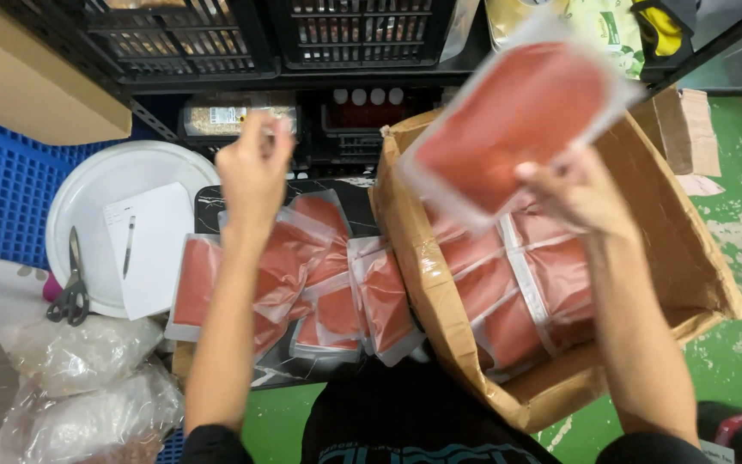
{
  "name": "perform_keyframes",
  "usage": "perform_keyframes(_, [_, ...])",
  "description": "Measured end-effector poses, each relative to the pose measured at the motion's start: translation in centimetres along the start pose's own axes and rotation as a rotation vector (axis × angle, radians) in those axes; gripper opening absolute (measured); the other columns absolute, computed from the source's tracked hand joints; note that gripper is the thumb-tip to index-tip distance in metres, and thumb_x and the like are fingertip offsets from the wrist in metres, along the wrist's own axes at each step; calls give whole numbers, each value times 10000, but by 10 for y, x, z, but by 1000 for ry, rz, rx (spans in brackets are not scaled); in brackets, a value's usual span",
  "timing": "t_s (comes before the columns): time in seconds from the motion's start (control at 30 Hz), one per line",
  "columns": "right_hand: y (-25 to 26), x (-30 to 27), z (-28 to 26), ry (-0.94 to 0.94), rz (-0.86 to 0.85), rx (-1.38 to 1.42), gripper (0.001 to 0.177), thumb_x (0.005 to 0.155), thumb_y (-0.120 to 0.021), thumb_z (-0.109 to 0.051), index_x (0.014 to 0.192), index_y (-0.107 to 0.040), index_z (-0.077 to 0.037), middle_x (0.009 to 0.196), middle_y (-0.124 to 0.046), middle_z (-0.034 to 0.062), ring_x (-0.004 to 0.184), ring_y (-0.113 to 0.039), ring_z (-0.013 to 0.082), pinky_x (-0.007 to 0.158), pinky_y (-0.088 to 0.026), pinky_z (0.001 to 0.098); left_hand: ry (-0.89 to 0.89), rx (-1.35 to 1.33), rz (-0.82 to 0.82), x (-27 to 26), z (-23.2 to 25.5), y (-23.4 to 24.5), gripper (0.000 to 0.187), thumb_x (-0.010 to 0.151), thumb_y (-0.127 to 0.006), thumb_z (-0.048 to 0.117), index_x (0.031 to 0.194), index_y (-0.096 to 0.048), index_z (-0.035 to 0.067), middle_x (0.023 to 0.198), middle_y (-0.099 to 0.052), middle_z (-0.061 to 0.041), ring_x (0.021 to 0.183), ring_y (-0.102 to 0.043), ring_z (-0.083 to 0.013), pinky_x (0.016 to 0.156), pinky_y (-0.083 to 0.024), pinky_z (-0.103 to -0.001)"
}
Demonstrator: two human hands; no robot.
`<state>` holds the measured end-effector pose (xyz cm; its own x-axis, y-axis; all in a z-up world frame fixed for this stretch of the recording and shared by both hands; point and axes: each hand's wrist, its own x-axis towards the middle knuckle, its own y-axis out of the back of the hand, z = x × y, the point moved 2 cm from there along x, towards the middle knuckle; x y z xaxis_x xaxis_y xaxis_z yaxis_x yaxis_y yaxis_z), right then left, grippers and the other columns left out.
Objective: The person transfers sealed red pouches from a table into a cardboard box, writes on a document, and then sorts sealed bags of dark small items from several boxes into a single large cardboard box.
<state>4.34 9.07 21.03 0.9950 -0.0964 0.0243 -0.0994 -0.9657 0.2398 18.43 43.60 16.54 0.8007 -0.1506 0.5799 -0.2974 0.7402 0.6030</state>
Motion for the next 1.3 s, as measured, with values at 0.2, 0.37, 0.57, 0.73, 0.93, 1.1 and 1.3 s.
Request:
perform_keyframes(0.2, [82, 8, 167, 396, 486, -582, 217, 856, -660, 82, 680, -601, -29, 555, -445, 147, 537, -446, 299, 510, -270, 420, 547, 361, -697, -108, -113, -43, 489, 1001, -580, 550, 1272, -626, 146, 1099, -748, -213, 1077, -712, -411, 870, -566, -581])
perform_keyframes(0.37, [-56, 12, 160, 284, -78, -687, 609, 1006, -368, 66, 1604, -277, -6, 1645, -154, 361, 1535, -172, 468, 1219, -211, 604, 542, 438, -930, -160, -127, -86, 747, 888, -662, 473, 1488, -470, 72, 1501, -495, -199, 1415, -435, -393, 1088, -434, -640])
perform_keyframes(0.57, [-39, 39, 201, 396, 174, -1005, 759, 832, -676, -136, 1549, -427, -168, 1568, -346, 260, 1468, -336, 439, 1070, -330, 618, 711, 271, -862, -155, -173, -111, 787, 808, -748, 478, 1387, -541, -14, 1389, -543, -320, 1341, -506, -490, 1031, -457, -672])
perform_keyframes(0.73, [29, 112, 272, 166, 686, -625, 684, 960, -751, -319, 1514, -409, -107, 1412, -426, 248, 1369, -424, 482, 1128, -344, 608, 739, 238, -851, -170, -204, -135, 536, 844, -662, 446, 1129, -768, 5, 1165, -726, -295, 1204, -648, -449, 988, -535, -550])
perform_keyframes(0.93, [72, 149, 346, -174, 513, -655, 199, 1005, -651, -480, 866, -733, -363, 773, -723, -40, 915, -730, 269, 736, -560, 415, 682, 136, -773, -160, -189, -115, 365, 970, -525, 358, 1101, -725, 83, 1079, -740, -277, 1155, -666, -451, 996, -519, -553])
perform_keyframes(1.1, [62, 142, 348, -276, 390, -1024, 301, 953, -581, -449, 919, -787, -232, 739, -722, 187, 809, -744, 409, 640, -606, 506, 753, 64, -618, -141, -134, -77, 289, 1076, -415, 306, 1197, -623, 145, 1116, -709, -301, 1171, -623, -514, 1037, -484, -574])
perform_keyframes(1.3, [-27, 87, 216, -94, 620, -922, 388, 959, -613, -131, 1330, -506, -173, 1303, -441, 107, 1199, -463, 355, 919, -457, 543, 643, 156, -384, -127, -148, -80, 211, 1110, -433, 320, 1147, -603, 200, 913, -722, -248, 1045, -682, -468, 929, -522, -557])
